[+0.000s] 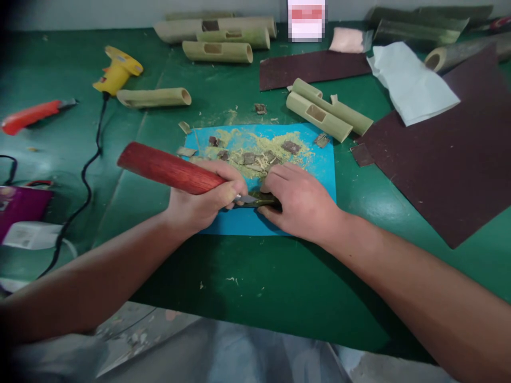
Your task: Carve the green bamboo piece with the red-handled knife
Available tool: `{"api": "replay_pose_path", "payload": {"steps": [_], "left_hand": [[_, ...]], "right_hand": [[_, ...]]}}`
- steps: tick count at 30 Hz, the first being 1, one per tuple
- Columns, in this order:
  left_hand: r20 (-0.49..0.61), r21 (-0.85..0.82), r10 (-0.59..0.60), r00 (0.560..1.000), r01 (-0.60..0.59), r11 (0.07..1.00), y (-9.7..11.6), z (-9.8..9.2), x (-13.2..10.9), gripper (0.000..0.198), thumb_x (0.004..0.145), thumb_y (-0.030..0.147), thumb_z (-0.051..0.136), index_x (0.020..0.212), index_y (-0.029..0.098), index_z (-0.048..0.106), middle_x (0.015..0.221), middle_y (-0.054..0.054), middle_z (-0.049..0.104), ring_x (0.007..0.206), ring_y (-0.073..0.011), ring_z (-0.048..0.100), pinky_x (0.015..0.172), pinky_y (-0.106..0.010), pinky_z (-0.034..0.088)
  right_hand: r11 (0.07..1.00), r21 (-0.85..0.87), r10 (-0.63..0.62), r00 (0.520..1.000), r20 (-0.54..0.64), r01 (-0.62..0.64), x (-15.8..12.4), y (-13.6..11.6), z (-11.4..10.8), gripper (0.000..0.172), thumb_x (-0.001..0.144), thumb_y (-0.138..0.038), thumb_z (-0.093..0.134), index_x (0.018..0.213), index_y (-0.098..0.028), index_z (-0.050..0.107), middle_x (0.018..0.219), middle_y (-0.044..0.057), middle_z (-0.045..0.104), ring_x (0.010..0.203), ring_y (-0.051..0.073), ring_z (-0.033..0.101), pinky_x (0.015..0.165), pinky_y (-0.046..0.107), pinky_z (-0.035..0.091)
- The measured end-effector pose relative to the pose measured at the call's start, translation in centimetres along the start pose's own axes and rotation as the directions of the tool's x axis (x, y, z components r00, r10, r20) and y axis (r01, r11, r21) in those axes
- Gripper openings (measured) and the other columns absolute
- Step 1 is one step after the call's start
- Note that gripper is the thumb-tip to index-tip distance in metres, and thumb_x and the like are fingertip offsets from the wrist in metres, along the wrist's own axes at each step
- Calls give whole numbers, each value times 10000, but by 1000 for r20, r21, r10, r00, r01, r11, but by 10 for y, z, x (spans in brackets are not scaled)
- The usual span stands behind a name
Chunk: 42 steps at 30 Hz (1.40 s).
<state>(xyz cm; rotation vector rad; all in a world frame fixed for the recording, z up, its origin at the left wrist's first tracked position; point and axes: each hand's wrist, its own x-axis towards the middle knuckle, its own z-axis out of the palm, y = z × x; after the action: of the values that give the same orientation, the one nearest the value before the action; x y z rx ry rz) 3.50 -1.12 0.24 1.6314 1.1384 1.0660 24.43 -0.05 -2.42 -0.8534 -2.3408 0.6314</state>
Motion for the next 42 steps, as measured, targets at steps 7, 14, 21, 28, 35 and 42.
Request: {"api": "replay_pose_path", "payload": {"steps": [7, 14, 21, 28, 35, 42], "left_hand": [[-10, 11, 53, 999, -52, 999, -3, -2, 0, 172, 779, 243, 670, 610, 215, 688, 579, 15, 650, 490, -99, 543, 459, -255, 436], [1, 81, 56, 998, -56, 995, 1, 0, 0, 171, 770, 222, 644, 602, 193, 656, 594, 20, 644, 488, -86, 523, 500, -248, 456], [-6, 55, 173, 985, -172, 984, -8, -4, -1, 191, 803, 190, 631, 613, 199, 644, 595, 28, 632, 505, -86, 541, 487, -245, 438], [19, 90, 184, 983, -185, 979, -6, -4, -1, 179, 815, 201, 651, 637, 209, 667, 623, 29, 655, 526, -86, 561, 504, -243, 458], [37, 144, 82, 996, -87, 986, 0, -1, -1, 186, 799, 267, 654, 625, 203, 643, 638, 7, 665, 559, -117, 584, 558, -266, 507], [40, 122, 113, 993, -117, 986, -6, -5, -1, 159, 794, 213, 626, 635, 204, 637, 640, 7, 662, 556, -119, 579, 540, -266, 491]], "right_hand": [[1000, -6, -15, 1000, -11, 15, 0, 0, 1, 107, 889, -283, 679, 869, -200, 614, 869, 62, 661, 846, 220, 580, 765, 357, 445], [1000, -14, -9, 1000, 4, 9, 1, 0, 0, 116, 905, -292, 659, 862, -196, 609, 856, 64, 650, 832, 221, 569, 742, 356, 431], [1000, -10, 1, 1000, 12, -1, 1, 1, 1, 95, 880, -271, 672, 872, -190, 624, 863, 70, 660, 843, 229, 581, 762, 366, 441], [1000, -13, 11, 1000, 19, -11, 1, 0, 1, 76, 886, -263, 658, 876, -199, 617, 878, 69, 675, 862, 230, 584, 777, 368, 448], [1000, -7, 12, 1000, 22, -12, 2, 0, 0, 95, 893, -273, 657, 851, -210, 601, 858, 60, 659, 836, 224, 571, 749, 361, 423], [1000, -12, -5, 1000, 2, 5, 1, 1, 0, 85, 884, -265, 656, 858, -202, 606, 883, 74, 668, 856, 228, 575, 766, 367, 441]]}}
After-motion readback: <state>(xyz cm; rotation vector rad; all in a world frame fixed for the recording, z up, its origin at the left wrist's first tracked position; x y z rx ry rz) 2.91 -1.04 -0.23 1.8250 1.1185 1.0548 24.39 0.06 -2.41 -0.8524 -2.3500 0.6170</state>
